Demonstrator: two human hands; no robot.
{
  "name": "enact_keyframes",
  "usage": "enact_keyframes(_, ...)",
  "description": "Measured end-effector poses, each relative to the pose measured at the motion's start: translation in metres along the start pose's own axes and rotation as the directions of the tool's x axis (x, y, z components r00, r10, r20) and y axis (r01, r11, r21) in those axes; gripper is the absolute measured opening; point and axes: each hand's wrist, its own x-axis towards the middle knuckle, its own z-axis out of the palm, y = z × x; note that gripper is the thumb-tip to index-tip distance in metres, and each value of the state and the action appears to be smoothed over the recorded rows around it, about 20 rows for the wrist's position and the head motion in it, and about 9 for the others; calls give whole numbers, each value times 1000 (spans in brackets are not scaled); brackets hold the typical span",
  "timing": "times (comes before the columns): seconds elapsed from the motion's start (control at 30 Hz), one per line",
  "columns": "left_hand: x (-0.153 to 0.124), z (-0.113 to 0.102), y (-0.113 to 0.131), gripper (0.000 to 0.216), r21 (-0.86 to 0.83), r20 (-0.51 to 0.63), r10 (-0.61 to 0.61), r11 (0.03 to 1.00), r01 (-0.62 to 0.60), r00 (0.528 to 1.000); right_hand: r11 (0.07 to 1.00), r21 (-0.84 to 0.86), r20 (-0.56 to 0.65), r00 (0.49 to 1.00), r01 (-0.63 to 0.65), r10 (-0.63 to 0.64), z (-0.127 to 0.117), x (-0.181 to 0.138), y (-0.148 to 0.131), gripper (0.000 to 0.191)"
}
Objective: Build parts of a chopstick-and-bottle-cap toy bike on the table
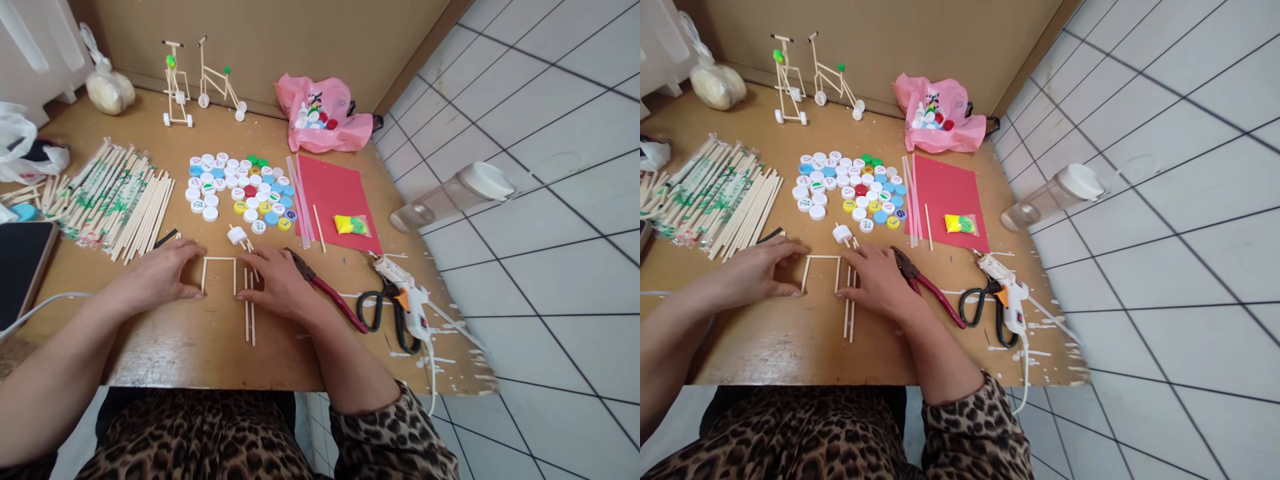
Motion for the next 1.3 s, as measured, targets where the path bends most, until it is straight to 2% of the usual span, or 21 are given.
enact_keyframes(0.2,-1,-5,-3,40,-92,-11,3,996,-4,1000,1000,-1,-55,998,25,-25,-5,-6,3,36)
enact_keyframes(0.33,-1,-9,-5,27,-217,-151,-34,976,1,988,999,-41,-124,992,31,-36,-4,-5,5,25)
enact_keyframes(0.47,-3,-13,-1,23,-313,-315,-114,950,11,942,990,-138,-111,993,10,-26,0,-2,4,28)
enact_keyframes(0.63,-6,-12,3,31,-428,-420,-208,904,9,884,969,-247,-75,997,5,-24,1,-2,0,38)
enact_keyframes(0.77,-5,-10,1,31,-443,-494,-227,896,-18,839,957,-292,-52,999,-8,-7,-1,-2,-3,40)
enact_keyframes(0.97,-3,-10,1,24,-448,-497,-258,894,9,828,971,-238,-78,996,11,-30,-1,-3,-4,29)
enact_keyframes(1.3,-5,-10,4,22,-380,-458,-174,925,-15,872,961,-275,-25,999,22,-30,5,0,-5,47)
